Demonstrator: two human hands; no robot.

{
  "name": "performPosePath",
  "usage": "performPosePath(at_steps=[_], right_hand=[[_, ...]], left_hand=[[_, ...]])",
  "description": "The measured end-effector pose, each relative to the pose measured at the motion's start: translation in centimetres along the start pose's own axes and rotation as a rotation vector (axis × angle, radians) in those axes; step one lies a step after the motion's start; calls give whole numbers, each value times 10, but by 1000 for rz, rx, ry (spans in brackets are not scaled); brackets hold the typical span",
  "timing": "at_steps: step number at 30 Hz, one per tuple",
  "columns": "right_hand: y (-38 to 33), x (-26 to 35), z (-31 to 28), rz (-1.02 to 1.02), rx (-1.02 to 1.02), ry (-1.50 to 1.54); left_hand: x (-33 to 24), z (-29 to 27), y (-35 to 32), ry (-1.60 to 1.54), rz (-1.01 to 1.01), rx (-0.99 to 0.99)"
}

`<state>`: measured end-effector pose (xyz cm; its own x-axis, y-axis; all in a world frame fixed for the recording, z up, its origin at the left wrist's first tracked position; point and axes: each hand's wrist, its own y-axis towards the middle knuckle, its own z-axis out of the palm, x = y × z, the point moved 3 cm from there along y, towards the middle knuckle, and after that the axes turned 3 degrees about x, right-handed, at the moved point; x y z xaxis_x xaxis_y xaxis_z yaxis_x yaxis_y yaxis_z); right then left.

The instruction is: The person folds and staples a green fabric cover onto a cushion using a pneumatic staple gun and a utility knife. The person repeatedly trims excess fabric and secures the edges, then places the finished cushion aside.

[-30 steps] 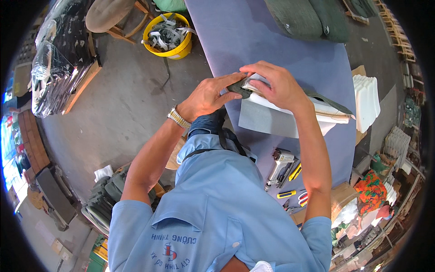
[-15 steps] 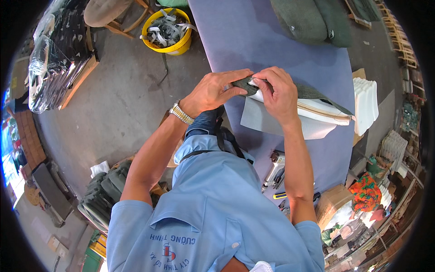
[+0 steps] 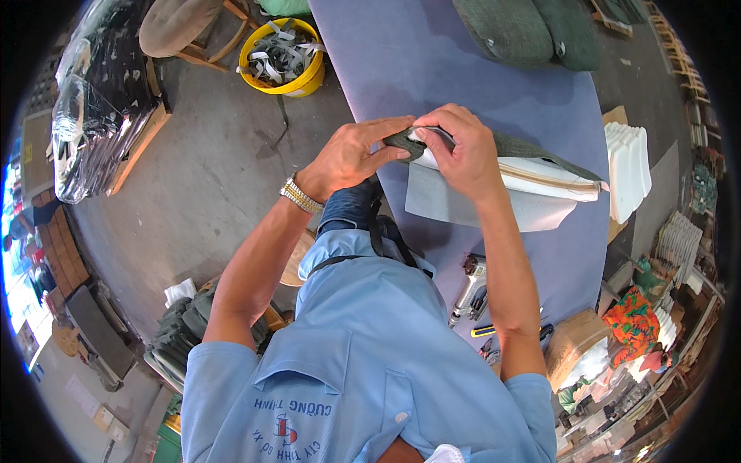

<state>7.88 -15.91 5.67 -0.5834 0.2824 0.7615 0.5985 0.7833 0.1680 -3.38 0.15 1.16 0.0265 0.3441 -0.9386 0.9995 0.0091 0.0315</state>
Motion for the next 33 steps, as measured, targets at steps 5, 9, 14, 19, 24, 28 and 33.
performPosePath(at_steps=[5, 9, 14, 19, 24, 28, 33], right_hand=[[4, -2, -5, 13, 39, 83], [0, -5, -4, -96, 6, -52], [-4, -5, -9, -176, 6, -81], [-7, -5, -8, -220, 42, -78], [-9, 3, -6, -185, 47, -92], [-9, 1, -4, -226, 52, -92], [-10, 0, -2, -255, 96, -115]], left_hand=[[-10, -2, 2, 35, 43, -22], [-9, 0, 6, 18, -5, 17], [-7, 4, 5, -206, -110, -22], [4, 9, 0, -386, -155, -6], [9, 9, -3, -359, -53, 27], [9, 8, -4, -275, 13, 17], [5, 4, -5, -227, 34, 9]])
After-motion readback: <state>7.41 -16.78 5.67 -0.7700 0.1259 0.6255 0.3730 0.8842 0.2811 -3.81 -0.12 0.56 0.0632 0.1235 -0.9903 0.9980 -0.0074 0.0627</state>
